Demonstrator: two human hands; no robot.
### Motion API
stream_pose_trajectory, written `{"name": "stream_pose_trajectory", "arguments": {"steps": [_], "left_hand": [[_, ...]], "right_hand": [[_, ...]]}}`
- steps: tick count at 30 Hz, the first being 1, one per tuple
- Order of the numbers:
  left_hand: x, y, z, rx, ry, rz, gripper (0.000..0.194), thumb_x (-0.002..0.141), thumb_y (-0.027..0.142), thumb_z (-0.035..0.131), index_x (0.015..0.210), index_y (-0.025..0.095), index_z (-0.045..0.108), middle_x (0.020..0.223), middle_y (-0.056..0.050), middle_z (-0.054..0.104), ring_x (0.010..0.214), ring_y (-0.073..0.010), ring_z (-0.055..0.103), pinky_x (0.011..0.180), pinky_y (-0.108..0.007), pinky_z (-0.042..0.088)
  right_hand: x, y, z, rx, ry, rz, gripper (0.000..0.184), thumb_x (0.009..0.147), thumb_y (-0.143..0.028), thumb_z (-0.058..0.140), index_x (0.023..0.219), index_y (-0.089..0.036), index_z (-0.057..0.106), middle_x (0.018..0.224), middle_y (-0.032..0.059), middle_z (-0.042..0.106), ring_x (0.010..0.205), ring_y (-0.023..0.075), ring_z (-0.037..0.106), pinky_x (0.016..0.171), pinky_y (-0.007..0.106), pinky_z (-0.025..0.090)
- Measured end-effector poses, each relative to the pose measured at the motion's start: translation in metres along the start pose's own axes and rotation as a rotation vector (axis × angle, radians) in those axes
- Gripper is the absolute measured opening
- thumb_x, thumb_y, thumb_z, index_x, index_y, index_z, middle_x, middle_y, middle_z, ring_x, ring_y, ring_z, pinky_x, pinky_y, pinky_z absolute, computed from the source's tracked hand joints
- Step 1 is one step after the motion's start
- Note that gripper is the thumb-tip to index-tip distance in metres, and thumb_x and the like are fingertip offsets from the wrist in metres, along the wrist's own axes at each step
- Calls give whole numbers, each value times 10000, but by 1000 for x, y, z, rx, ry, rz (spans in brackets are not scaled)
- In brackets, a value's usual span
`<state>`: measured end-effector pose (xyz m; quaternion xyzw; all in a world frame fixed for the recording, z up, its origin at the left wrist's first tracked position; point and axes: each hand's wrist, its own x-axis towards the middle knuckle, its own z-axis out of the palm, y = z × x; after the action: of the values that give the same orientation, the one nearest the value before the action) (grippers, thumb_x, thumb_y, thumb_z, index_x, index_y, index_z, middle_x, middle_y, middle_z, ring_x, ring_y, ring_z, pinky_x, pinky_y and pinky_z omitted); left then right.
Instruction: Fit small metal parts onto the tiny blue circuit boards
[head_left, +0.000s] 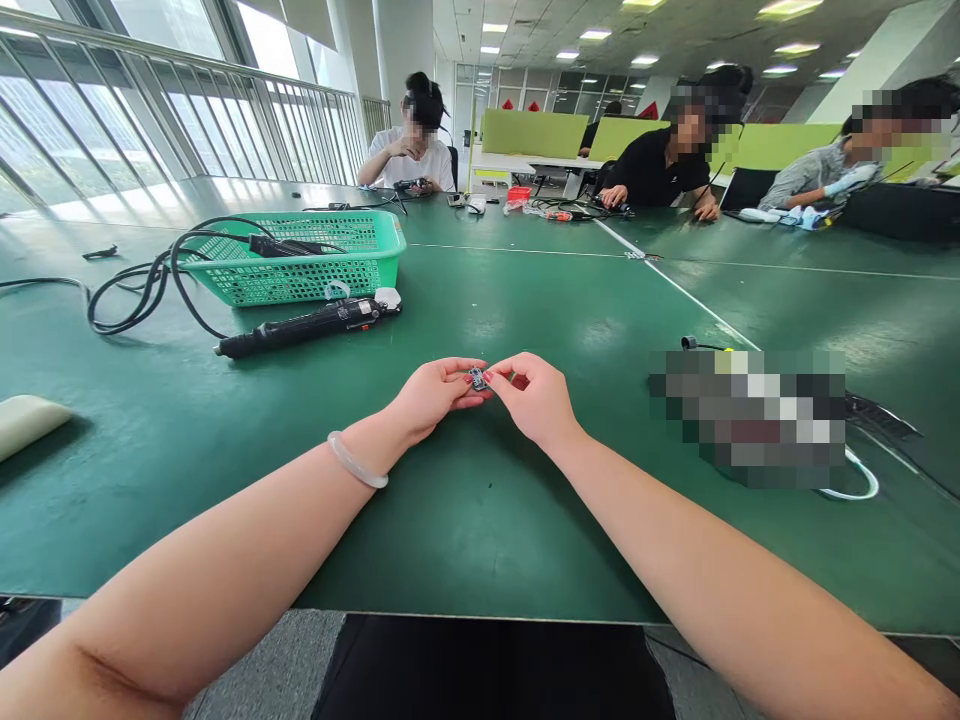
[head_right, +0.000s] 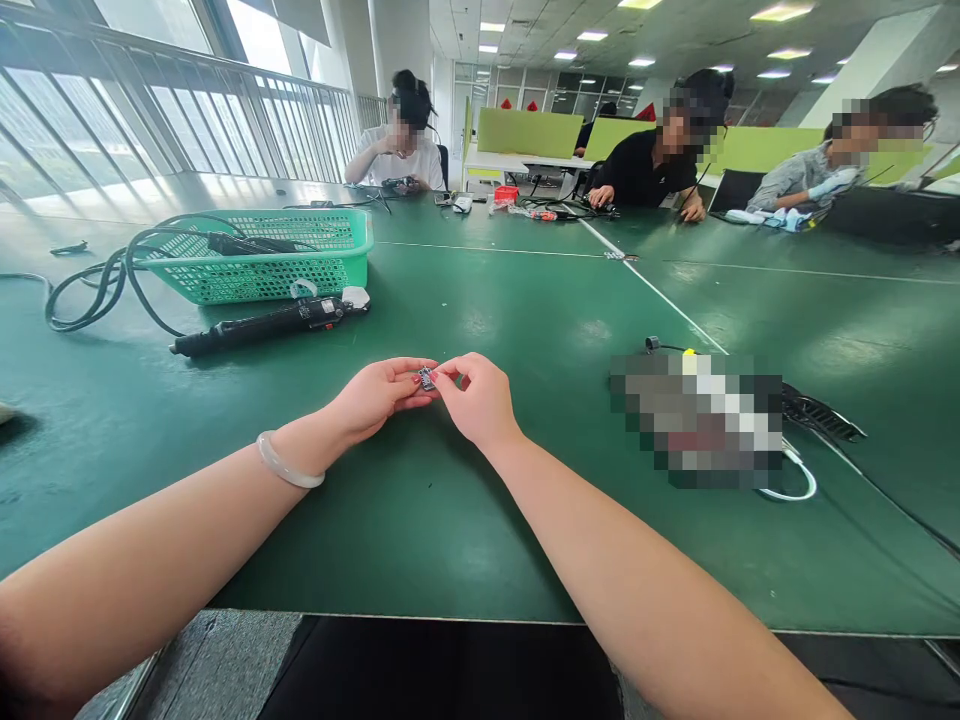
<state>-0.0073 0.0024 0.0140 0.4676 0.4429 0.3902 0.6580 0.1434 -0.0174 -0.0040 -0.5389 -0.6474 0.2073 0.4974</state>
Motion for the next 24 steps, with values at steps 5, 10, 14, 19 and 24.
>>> {"name": "stream_pose_trajectory", "arguments": {"steps": [5,10,14,19,24], "left_hand": [[-5,0,4,-21,-13,-12,103,866,83,540,935,102,615,765,-54,694,656,-89,653,749,-255,545],[-1,-3,1,-98,4,6,95,859,42,523,899,100,587,800,-59,690,701,-94,662,800,-283,547],[4,-4,-3,-161,97,30,119,859,26,493,918,102,562,879,-91,690,764,-123,682,846,-320,543],[8,-3,-7,-199,244,62,147,860,22,464,943,100,557,841,-78,660,725,-106,669,868,-306,531],[9,-3,-9,-160,200,62,149,846,42,497,940,113,588,799,-62,643,690,-99,641,817,-299,521]], "right_hand": [[-3,-5,4,-72,51,-45,135,752,-258,622,632,-201,648,720,-4,628,583,110,469,573,270,394],[-4,-6,4,-104,53,-89,201,806,-277,584,648,-205,686,735,6,661,654,125,552,603,268,411],[-2,0,3,-134,28,-82,276,879,-292,510,711,-203,710,769,20,677,715,137,582,660,277,427],[2,8,7,-334,-258,-10,110,789,-219,647,864,-238,725,922,20,668,816,156,589,695,289,426],[5,11,14,-456,-322,-69,113,824,-197,605,751,-219,689,852,23,630,807,162,571,665,285,396]]}}
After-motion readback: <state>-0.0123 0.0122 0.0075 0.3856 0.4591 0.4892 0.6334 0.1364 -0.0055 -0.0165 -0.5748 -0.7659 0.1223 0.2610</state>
